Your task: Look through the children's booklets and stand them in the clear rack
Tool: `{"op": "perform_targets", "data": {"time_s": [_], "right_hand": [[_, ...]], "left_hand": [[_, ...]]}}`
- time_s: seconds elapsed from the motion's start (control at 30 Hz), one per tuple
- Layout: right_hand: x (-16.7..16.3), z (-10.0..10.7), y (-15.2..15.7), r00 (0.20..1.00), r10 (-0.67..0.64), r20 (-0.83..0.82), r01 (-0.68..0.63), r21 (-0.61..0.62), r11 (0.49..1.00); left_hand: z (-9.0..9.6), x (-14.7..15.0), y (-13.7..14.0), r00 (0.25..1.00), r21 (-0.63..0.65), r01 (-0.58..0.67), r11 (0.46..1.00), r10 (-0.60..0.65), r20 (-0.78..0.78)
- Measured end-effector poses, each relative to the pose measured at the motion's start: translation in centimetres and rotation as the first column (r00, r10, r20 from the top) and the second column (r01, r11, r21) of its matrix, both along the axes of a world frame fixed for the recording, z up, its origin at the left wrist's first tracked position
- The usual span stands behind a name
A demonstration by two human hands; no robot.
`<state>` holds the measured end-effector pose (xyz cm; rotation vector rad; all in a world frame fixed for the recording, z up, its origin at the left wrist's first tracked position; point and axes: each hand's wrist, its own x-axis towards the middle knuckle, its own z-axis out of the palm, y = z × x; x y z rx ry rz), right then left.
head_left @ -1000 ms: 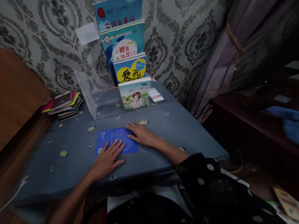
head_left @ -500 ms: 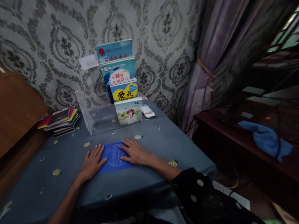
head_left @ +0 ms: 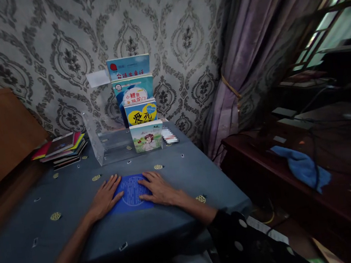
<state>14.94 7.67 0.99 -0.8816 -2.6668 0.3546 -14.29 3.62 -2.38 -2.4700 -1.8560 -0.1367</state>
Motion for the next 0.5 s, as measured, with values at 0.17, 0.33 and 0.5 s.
{"op": "perform_targets", "data": {"time_s": [0.17, 0.33, 0.5], "right_hand": [[0.5, 0.1, -0.2, 0.999, 0.048, -0.022, -0.048, 0.003, 0.999], [0.7, -0.1, 0.4, 1.000, 0.011, 0.013, -0.011, -0.004, 1.000], [0.3, -0.2, 0.9, 0.999, 0.016, 0.028, -0.017, 0.040, 0.999]], "left_hand": [[0.4, 0.3, 0.3, 0.997, -0.014, 0.066, 0.998, -0.065, 0.043], [1.1, 1.2, 0.3, 0.995, -0.065, 0.079, 0.995, -0.075, 0.068], [1.8, 2.0, 0.0, 0.993, -0.071, 0.084, 0.994, -0.078, 0.085]]}}
